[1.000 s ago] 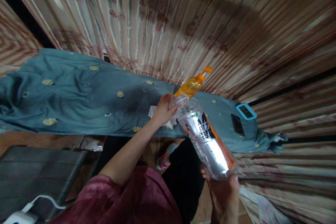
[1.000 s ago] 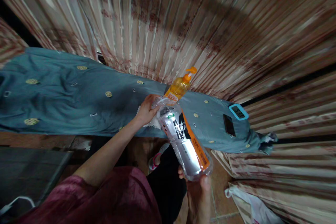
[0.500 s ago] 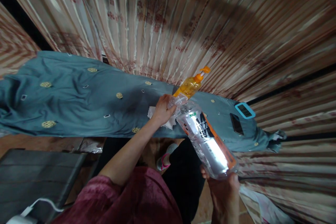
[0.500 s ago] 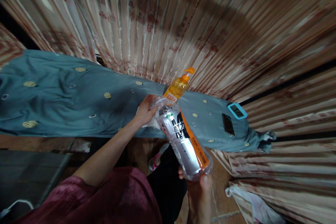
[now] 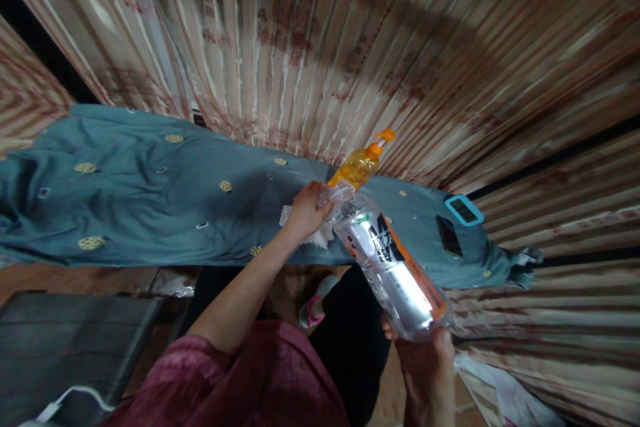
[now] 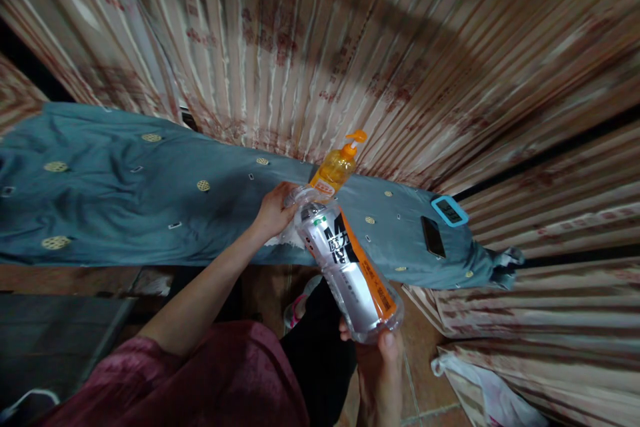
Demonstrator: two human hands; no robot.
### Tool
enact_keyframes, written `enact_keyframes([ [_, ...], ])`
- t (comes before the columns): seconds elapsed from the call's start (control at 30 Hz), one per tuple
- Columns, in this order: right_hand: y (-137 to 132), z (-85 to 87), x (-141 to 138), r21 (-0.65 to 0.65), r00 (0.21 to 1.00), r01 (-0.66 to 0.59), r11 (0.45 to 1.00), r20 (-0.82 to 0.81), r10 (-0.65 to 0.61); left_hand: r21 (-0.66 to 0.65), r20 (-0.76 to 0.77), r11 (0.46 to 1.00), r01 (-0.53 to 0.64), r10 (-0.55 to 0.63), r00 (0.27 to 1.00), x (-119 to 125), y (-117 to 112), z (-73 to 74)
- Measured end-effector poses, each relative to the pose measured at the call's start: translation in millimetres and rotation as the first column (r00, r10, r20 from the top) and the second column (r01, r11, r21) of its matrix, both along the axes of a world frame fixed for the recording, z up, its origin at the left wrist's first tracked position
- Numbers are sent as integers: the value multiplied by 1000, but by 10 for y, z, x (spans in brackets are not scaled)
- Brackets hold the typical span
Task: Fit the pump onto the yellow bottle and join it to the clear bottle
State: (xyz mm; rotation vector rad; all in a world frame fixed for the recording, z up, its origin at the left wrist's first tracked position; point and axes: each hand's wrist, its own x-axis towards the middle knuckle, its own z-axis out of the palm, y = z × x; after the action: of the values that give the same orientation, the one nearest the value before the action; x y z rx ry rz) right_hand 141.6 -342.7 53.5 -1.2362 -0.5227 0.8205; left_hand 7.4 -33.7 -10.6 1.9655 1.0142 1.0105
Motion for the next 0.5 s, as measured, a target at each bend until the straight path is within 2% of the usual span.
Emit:
enact_keyframes([
  [0.17, -8, 15, -18, -9, 999, 35, 999, 5, -35, 15, 42, 999, -29, 28, 999, 16, -27, -63],
  [0.33, -28, 37, -46, -42, 996, 64, 997, -61, -66, 14, 80, 1000, 2, -3, 997, 13, -22, -111],
  [0.5, -42, 50, -57, -55, 997, 70, 996, -40, -72, 14, 91, 1000, 11, -12, 996, 15, -12, -116],
])
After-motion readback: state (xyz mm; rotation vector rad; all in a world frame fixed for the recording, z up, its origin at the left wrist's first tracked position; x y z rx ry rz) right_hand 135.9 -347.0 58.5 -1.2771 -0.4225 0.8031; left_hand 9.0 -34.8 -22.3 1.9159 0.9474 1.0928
